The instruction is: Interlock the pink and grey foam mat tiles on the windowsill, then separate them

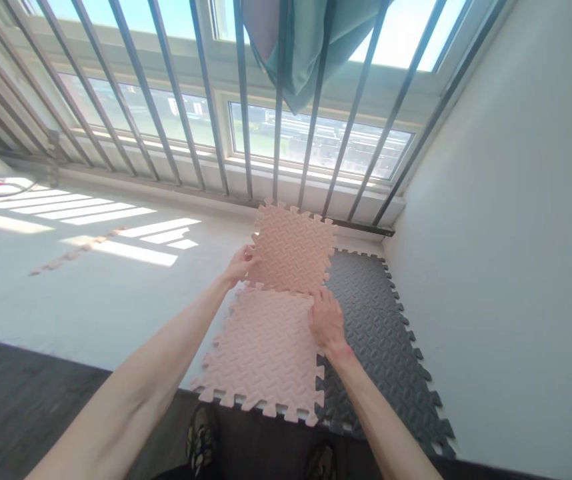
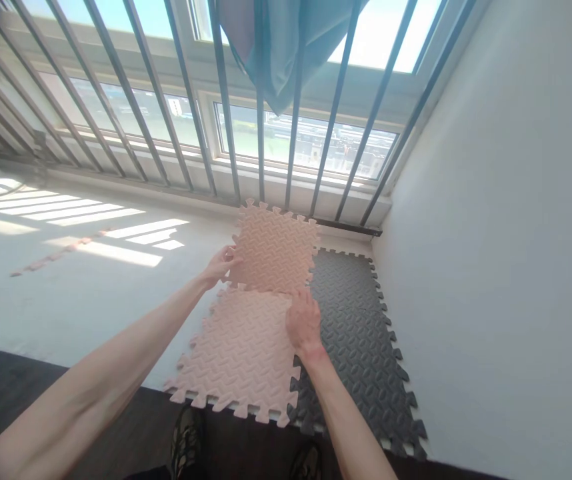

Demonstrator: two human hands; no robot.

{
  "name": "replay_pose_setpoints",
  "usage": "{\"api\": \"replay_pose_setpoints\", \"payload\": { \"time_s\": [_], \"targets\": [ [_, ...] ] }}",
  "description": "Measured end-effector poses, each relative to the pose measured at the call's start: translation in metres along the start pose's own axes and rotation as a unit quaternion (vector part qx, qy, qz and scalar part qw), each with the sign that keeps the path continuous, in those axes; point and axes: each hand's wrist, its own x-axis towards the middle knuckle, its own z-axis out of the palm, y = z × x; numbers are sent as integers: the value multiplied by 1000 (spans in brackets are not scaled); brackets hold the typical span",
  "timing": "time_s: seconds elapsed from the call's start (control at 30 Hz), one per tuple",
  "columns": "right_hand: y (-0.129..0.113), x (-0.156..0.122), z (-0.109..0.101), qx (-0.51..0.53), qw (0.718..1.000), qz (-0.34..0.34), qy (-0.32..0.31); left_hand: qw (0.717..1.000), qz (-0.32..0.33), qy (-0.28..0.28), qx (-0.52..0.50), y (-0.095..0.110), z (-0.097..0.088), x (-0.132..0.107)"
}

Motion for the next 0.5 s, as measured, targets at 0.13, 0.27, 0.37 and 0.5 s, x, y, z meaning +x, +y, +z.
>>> {"api": "replay_pose_setpoints", "payload": {
  "time_s": [0.13,0.27,0.37,0.5],
  "targets": [
    [-54,-4,26,56,990,-120,-47,1000,1,16,8,-5,2,-7],
    [-75,-7,58,61,993,-84,-57,1000,2,23,-5,-11,0,-19],
    [-74,-15,71,74,993,-74,-50,1000,10,12,-25,-6,0,-22],
    [-71,-23,72,76,993,-66,-57,997,50,9,-59,23,-2,-8]
  ]
}}
